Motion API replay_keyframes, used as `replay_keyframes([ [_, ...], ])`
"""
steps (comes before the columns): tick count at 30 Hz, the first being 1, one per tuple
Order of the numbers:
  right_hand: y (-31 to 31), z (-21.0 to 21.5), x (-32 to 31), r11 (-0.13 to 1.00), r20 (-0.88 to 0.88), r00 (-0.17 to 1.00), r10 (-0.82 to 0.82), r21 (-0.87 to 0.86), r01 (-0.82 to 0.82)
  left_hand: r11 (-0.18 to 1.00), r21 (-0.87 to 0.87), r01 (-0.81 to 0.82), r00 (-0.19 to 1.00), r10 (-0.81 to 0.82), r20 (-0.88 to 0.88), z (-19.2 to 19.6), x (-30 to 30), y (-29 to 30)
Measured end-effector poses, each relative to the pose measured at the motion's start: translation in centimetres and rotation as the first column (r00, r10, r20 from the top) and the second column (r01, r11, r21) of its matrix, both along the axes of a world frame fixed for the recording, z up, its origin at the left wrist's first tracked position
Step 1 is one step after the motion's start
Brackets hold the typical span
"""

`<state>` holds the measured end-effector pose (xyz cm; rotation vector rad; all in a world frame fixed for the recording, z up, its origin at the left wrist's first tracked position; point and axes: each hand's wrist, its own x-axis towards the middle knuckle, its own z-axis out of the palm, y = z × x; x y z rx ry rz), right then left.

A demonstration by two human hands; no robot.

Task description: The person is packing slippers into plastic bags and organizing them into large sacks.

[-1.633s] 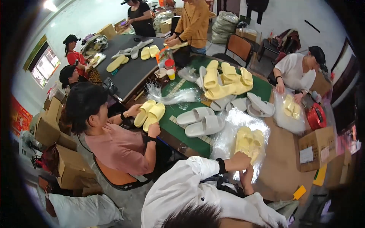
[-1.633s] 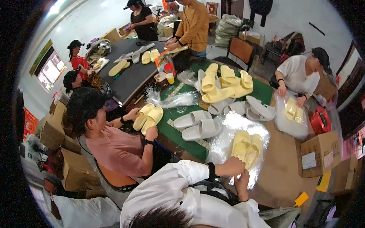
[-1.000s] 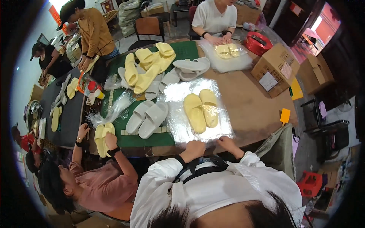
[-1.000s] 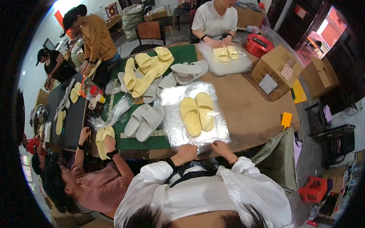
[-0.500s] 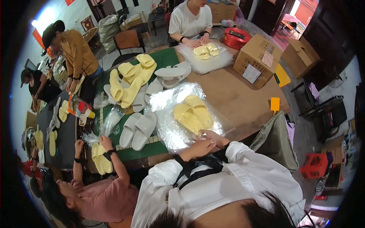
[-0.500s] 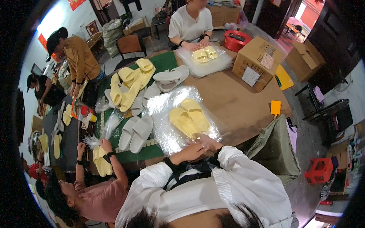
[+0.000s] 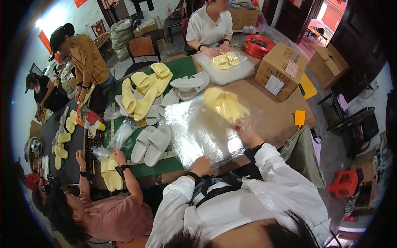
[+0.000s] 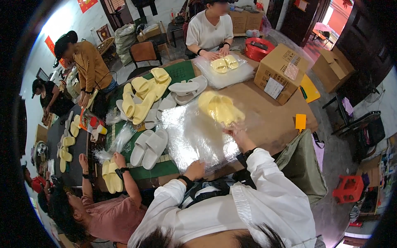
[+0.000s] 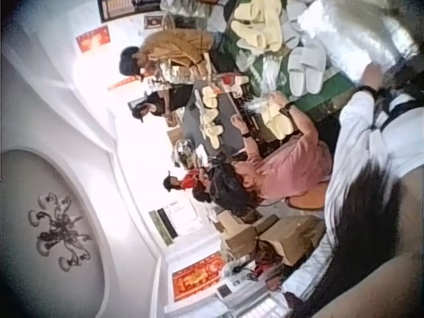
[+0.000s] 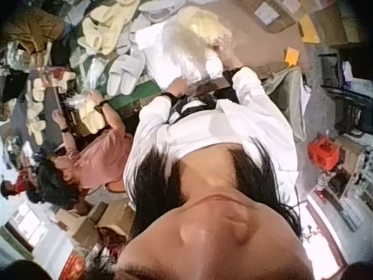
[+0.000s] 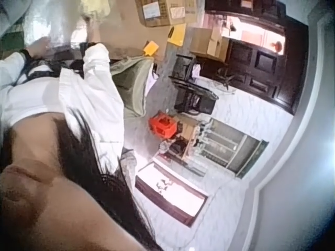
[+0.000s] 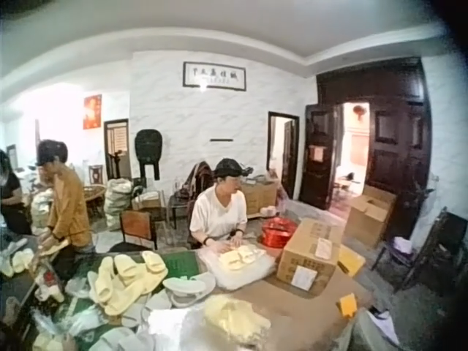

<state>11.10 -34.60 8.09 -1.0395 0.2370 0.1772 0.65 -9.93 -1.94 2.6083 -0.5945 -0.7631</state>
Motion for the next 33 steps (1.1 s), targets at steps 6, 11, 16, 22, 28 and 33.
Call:
replay_keyframes([
  [6,-6.4,5.6,1.8,0.991,0.22,0.967,-0.131,-0.009,0.136,0.99,0.143,0.013,0.988,-0.035,0.151,-0.1,-2.0,-0.6],
  [11,-9.6,1.9,2.3,0.978,0.163,0.966,-0.202,0.078,0.192,0.992,0.123,0.001,0.998,-0.008,0.057,-0.2,-1.7,-0.4],
  [16,-12.7,-9.1,-0.1,0.813,-0.244,0.879,-0.41,0.339,0.473,0.99,0.133,0.056,0.996,-0.064,0.059,-0.2,-1.2,-0.6],
  [22,-4.5,-9.9,-3.1,0.572,-0.395,0.553,-0.734,0.08,0.816,0.992,0.122,0.029,0.99,-0.045,0.136,-1.1,-2.5,0.5],
  [28,5.6,-13.6,-4.9,0.882,-0.218,0.912,-0.348,-0.407,0.238,0.995,0.09,0.034,0.985,-0.049,0.168,-0.9,-1.9,0.2],
  [33,10.7,-10.6,-5.6,0.544,0.063,0.868,0.493,-0.801,-0.251,0.994,0.085,0.067,0.971,-0.084,0.222,-1.0,-2.0,1.3],
])
